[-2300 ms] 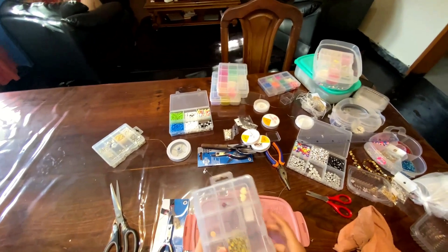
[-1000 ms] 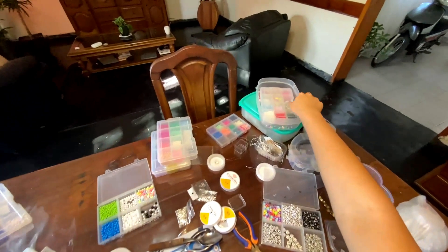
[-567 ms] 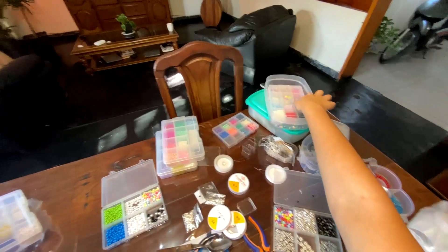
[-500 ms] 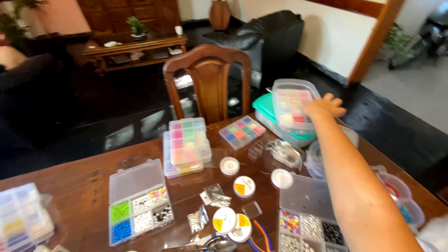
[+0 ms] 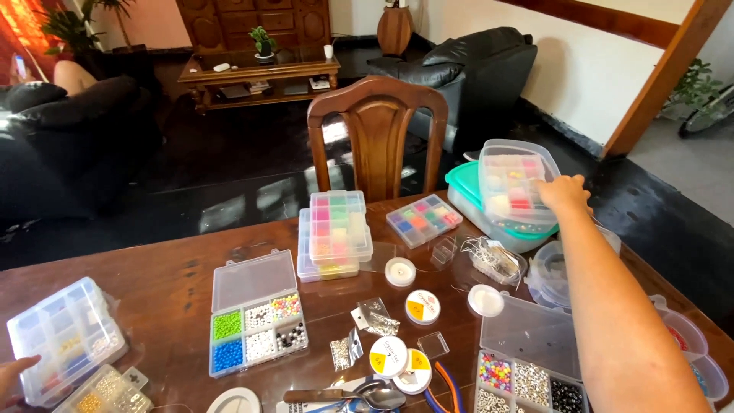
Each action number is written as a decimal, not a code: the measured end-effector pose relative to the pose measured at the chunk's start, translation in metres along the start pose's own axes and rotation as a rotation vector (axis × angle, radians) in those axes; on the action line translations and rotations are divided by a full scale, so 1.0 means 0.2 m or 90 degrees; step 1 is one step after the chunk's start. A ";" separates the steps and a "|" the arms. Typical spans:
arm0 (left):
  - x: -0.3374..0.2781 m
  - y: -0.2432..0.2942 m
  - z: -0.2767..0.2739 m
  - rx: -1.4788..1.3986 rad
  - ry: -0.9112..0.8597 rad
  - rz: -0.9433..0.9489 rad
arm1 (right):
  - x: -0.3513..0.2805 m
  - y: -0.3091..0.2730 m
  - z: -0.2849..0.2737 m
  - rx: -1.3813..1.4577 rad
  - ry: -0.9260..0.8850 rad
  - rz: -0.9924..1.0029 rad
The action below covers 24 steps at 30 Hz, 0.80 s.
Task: A person is seen organizing various types of beads and jewelry components into plastic storage containers on a table.
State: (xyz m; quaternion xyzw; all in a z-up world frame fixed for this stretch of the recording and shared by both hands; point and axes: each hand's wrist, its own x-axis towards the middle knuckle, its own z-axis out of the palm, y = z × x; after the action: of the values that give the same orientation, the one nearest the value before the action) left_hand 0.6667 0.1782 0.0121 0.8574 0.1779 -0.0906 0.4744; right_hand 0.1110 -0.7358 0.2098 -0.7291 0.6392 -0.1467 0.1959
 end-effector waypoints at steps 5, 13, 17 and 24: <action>-0.10 -0.10 0.13 0.094 0.103 0.004 | 0.05 0.03 0.04 0.021 0.089 -0.008; -0.27 -0.09 0.10 -0.096 0.108 0.239 | -0.04 -0.02 0.01 -0.068 0.054 -0.098; -0.55 -0.01 0.07 -0.163 0.112 0.324 | -0.01 -0.08 -0.03 -0.016 -0.051 -0.019; -1.54 0.40 -0.01 0.038 0.070 0.312 | 0.13 -0.13 -0.10 -0.051 -0.099 0.035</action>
State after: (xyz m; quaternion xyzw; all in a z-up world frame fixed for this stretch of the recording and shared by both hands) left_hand 0.4150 0.0741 0.1758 0.8923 -0.0128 0.0686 0.4461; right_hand 0.1278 -0.7604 0.2386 -0.7279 0.6468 -0.0584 0.2199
